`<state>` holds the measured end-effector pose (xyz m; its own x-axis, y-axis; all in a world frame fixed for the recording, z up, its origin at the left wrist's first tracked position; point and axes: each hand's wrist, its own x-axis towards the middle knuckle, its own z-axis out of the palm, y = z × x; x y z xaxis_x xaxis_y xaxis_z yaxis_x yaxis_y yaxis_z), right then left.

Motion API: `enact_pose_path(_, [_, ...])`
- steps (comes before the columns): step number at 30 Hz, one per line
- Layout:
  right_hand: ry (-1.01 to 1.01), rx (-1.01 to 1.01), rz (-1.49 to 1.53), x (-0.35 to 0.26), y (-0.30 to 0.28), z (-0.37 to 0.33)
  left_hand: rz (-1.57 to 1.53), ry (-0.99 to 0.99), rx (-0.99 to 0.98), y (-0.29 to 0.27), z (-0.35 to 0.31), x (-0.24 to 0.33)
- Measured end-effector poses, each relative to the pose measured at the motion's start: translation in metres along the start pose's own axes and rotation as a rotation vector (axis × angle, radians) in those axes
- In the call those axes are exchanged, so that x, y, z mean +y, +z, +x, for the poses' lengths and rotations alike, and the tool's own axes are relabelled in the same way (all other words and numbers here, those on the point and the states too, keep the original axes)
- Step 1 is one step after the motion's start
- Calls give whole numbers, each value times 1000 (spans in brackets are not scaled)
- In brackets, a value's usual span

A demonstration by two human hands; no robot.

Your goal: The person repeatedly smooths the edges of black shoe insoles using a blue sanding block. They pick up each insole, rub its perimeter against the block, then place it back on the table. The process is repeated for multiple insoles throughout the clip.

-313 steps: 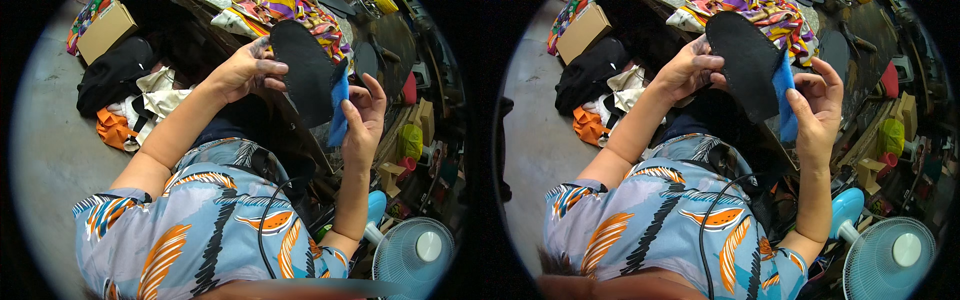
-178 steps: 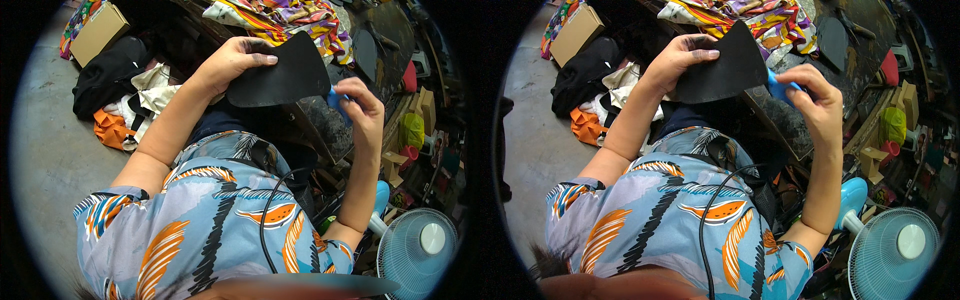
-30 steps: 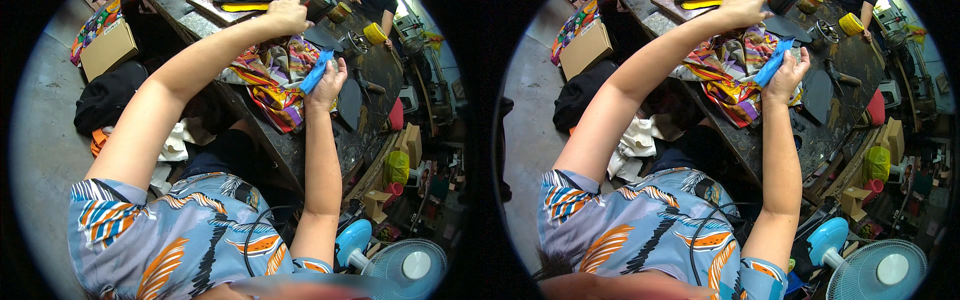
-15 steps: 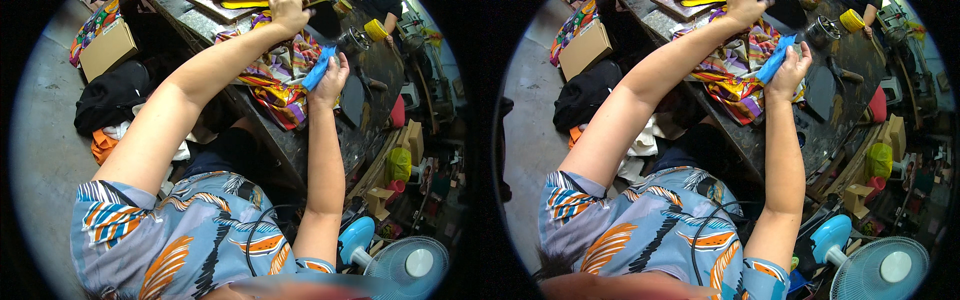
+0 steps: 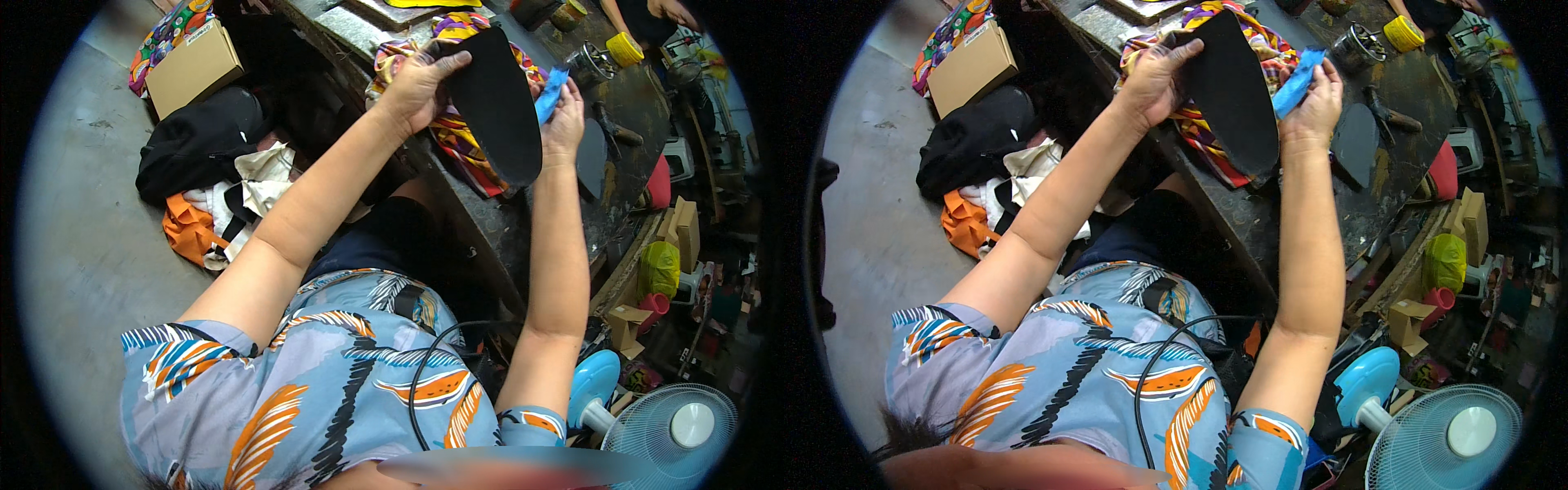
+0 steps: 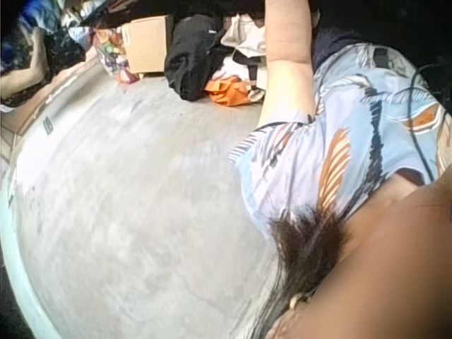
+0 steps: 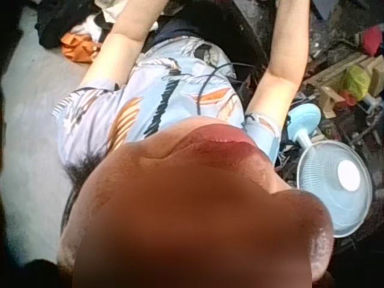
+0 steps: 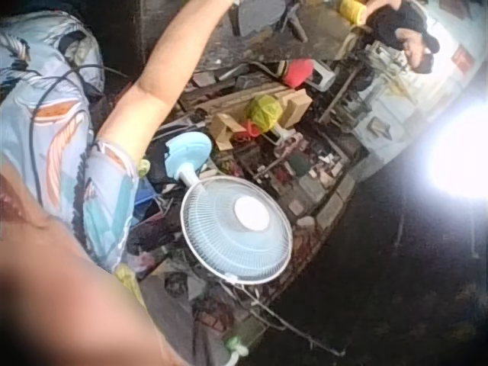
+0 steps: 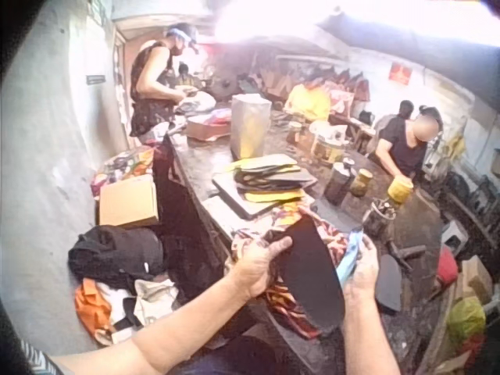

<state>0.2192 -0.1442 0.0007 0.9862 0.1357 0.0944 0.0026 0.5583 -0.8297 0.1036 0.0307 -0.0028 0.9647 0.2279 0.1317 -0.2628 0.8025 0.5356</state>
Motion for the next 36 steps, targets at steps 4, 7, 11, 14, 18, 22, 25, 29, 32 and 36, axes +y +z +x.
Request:
enact_pose_path(4, [18,-96,-65,-32,5,-11,49,-72,-50,-8,-7,0])
enact_pose_path(7, [23,-190,-170,-58,9,-41,20,-55,-76,-9,-10,5])
enact_pose_path(11, [148,-278,-406,-89,3,-91,76,-65,-151,-4,-22,5])
enact_pose_path(14, [258,-331,-429,-108,-4,-130,73,-95,-226,1,-45,3])
enact_pose_path(18, [268,-347,-475,-126,-15,-175,64,-230,-133,11,-87,-14])
enact_pose_path(22, [202,-304,-608,-131,-23,-210,-43,-348,-85,16,-120,-31])
enact_pose_path(25, [179,-369,-687,-133,-25,-228,-93,-390,-108,16,-130,-39])
enact_pose_path(29, [149,-458,-760,-132,-22,-247,-70,-377,-112,18,-135,-42])
enact_pose_path(32, [180,-460,-718,-123,-18,-252,31,-302,-75,17,-135,-44])
enact_pose_path(36, [231,-414,-705,-121,-18,-252,94,-215,-60,17,-136,-42])
